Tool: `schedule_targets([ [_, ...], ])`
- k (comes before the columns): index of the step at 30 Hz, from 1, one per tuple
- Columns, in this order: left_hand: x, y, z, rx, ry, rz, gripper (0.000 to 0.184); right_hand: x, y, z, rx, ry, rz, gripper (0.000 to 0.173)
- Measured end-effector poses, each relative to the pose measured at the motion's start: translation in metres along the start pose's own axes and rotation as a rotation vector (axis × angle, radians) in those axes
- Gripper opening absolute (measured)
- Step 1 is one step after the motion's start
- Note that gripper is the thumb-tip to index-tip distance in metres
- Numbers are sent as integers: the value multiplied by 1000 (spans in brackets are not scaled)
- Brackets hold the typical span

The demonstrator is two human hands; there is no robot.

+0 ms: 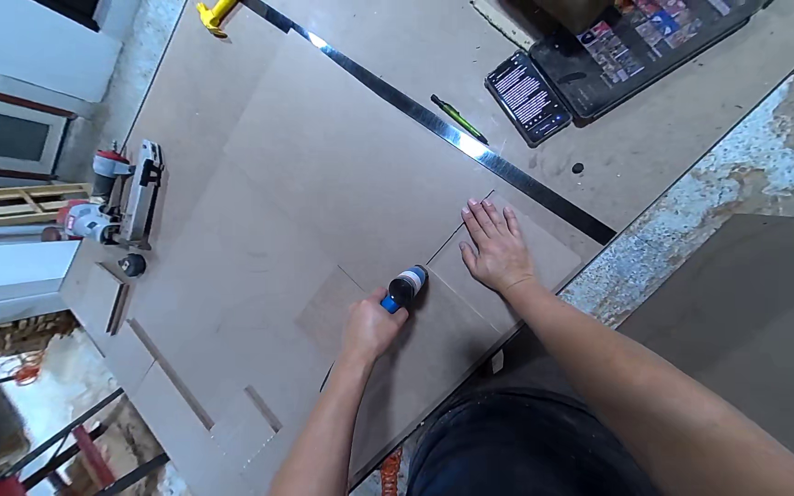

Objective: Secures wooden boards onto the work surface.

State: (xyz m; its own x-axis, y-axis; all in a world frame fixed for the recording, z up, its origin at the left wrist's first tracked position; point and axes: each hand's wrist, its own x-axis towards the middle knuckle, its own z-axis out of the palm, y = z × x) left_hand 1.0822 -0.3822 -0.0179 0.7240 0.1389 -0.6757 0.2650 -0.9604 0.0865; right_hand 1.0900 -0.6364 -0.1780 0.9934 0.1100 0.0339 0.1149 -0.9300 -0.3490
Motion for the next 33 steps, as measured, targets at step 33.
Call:
schedule_targets([
  [33, 12, -29, 3, -1121, 326, -590, 52, -2, 0, 0, -4, -164, -154, 67],
])
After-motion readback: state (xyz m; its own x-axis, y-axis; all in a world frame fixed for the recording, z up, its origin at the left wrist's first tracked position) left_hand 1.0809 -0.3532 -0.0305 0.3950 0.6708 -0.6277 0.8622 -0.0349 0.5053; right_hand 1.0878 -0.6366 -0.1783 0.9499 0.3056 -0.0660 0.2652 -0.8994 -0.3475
